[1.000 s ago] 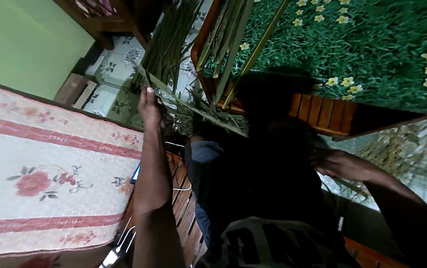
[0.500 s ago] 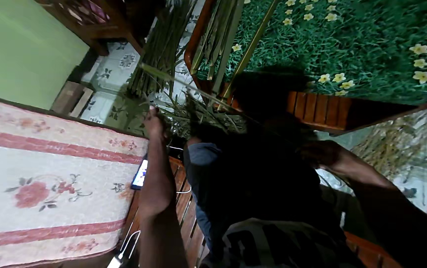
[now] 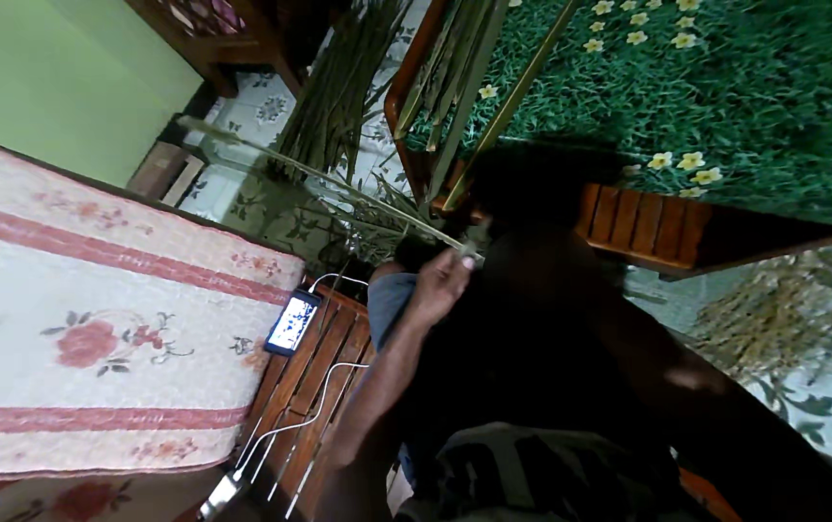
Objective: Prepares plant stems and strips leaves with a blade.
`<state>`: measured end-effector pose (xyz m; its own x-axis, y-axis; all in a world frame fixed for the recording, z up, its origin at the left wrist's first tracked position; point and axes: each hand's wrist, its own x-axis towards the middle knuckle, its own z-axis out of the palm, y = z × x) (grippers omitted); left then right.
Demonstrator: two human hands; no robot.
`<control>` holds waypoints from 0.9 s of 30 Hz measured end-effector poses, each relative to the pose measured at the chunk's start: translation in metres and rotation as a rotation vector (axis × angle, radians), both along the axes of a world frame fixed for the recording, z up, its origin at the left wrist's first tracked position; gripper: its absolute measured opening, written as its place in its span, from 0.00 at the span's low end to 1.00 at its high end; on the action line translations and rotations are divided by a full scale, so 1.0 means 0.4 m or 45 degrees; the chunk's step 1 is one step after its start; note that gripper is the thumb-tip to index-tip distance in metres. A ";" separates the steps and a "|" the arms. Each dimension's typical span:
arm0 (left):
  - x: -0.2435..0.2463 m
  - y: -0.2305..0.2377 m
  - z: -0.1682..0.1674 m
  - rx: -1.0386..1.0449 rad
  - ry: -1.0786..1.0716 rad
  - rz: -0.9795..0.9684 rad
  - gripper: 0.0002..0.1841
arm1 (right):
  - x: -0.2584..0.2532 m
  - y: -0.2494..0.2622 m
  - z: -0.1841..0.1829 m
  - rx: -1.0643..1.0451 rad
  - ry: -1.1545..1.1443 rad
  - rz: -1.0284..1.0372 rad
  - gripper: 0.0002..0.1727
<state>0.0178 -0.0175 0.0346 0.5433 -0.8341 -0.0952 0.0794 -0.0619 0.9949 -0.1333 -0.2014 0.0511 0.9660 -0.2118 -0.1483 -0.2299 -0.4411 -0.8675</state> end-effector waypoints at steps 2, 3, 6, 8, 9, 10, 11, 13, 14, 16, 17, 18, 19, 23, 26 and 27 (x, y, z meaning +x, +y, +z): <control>0.040 0.009 0.001 -0.091 0.127 0.164 0.15 | -0.017 0.000 -0.006 0.054 0.042 -0.008 0.19; 0.052 0.013 0.000 -0.120 0.167 0.176 0.16 | -0.025 -0.001 -0.007 0.104 0.061 -0.012 0.19; 0.020 0.016 0.006 0.013 0.115 -0.085 0.14 | -0.041 0.002 -0.008 0.242 0.067 -0.043 0.19; -0.003 0.013 0.015 0.080 0.064 -0.222 0.18 | -0.044 0.005 -0.005 0.302 0.034 -0.050 0.19; -0.004 0.010 0.013 0.078 0.067 -0.205 0.19 | -0.043 0.006 -0.007 0.333 0.006 -0.054 0.19; -0.004 0.006 0.007 0.065 0.074 -0.152 0.19 | -0.042 0.008 -0.009 0.357 -0.023 -0.052 0.19; -0.006 0.001 0.003 0.066 0.062 -0.131 0.20 | -0.040 0.010 -0.007 0.365 -0.046 -0.050 0.19; -0.031 -0.009 0.010 0.146 -0.086 -0.218 0.21 | -0.033 0.016 0.002 0.328 -0.070 -0.075 0.18; -0.043 -0.011 0.016 0.162 -0.139 -0.260 0.21 | -0.032 0.019 0.004 0.292 -0.074 -0.092 0.18; -0.034 -0.007 0.024 0.100 -0.054 -0.132 0.16 | -0.033 0.019 0.015 0.317 -0.033 -0.066 0.18; -0.015 -0.003 0.021 0.046 0.033 -0.035 0.13 | -0.034 0.019 0.013 0.345 -0.030 -0.060 0.18; 0.001 0.000 0.018 0.002 0.106 0.016 0.12 | -0.034 0.019 0.011 0.357 -0.026 -0.057 0.18; 0.004 0.002 0.016 -0.011 0.144 0.011 0.13 | -0.035 0.017 0.009 0.352 -0.026 -0.051 0.18; 0.015 0.010 0.039 -0.017 0.174 0.044 0.10 | -0.048 0.000 0.006 0.225 -0.013 0.017 0.19; 0.097 0.025 0.047 -0.151 0.241 0.201 0.09 | -0.073 -0.017 -0.007 0.166 -0.001 0.045 0.19; 0.108 0.025 0.049 -0.176 0.233 0.200 0.11 | -0.081 -0.026 -0.012 0.131 0.003 0.066 0.19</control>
<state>0.0608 -0.0076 0.0540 0.6513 -0.7528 -0.0949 0.2565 0.1007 0.9613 -0.1655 -0.2116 0.0461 0.9748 -0.1454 -0.1692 -0.2115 -0.3614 -0.9081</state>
